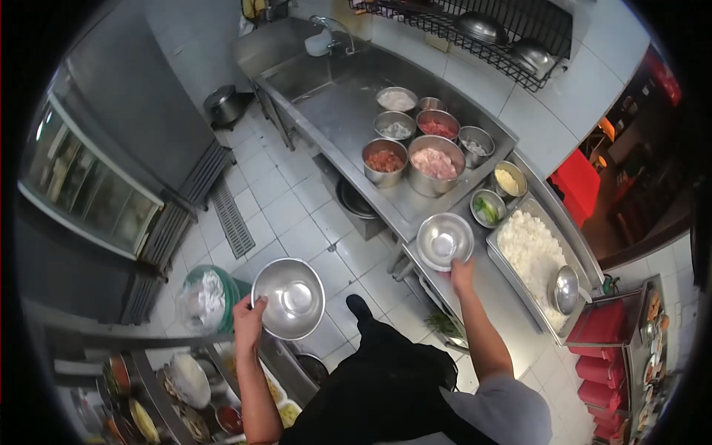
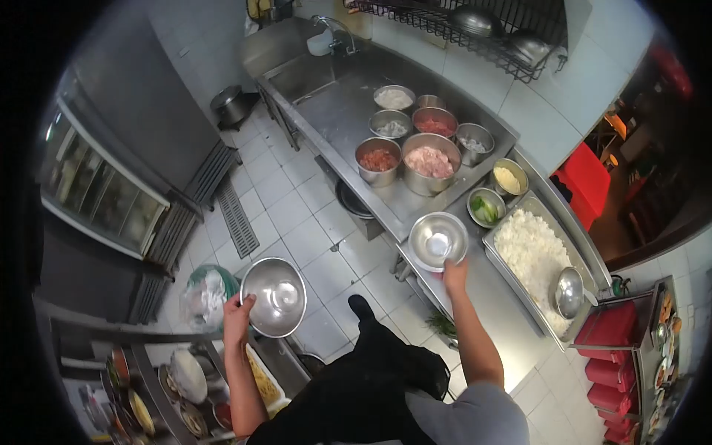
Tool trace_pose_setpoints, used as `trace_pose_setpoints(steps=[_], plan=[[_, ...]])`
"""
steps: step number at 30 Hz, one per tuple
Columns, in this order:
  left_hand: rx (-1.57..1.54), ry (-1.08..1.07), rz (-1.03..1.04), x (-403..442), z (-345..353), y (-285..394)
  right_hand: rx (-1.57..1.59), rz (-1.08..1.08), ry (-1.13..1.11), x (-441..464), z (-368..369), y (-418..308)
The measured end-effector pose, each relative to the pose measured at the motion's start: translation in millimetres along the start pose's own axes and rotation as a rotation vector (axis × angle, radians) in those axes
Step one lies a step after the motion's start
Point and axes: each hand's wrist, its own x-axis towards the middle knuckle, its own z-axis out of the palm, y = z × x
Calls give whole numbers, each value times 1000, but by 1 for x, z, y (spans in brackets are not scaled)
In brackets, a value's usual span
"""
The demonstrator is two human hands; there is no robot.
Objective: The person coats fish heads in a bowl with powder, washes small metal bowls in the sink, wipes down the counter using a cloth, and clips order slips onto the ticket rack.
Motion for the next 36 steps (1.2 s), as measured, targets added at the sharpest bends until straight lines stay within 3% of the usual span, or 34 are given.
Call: trace_pose_setpoints(steps=[1, 4, 7, 9, 12, 15, 17, 21, 23, 26, 28, 31, 36], plan=[[57, -12, 14, 23, 0, -9, -11, -12, -21, -16, 9, -2], [-91, -66, -135, 72, 16, -8, 67, 253, -226, -65, 58, -57], [-153, -63, -25, 113, 37, 10, -57, 304, -404, -50, 133, -71], [-137, -59, -38, 142, 48, 25, -76, 264, -606, -27, 187, -53], [-48, -47, -64, 199, 59, 41, -401, 58, -707, -12, 278, -91], [-21, -56, 42, 264, 63, 42, -353, 108, -764, 1, 346, -115], [249, -78, 233, 304, 58, 47, -288, 59, -790, 14, 381, -106], [120, -122, 254, 380, 60, 55, -135, 77, -715, 37, 420, -107], [276, -298, 307, 414, 67, 80, -107, 137, -666, 57, 436, -117], [315, -389, 427, 469, 88, 98, 95, 241, -621, 83, 451, -124], [293, -453, 398, 509, 101, 105, 163, 313, -589, 103, 460, -140], [58, -514, 362, 574, 126, 119, 129, 169, -446, 148, 469, -140], [162, -427, 326, 671, 141, 161, -37, -141, -193, 272, 503, -150]])
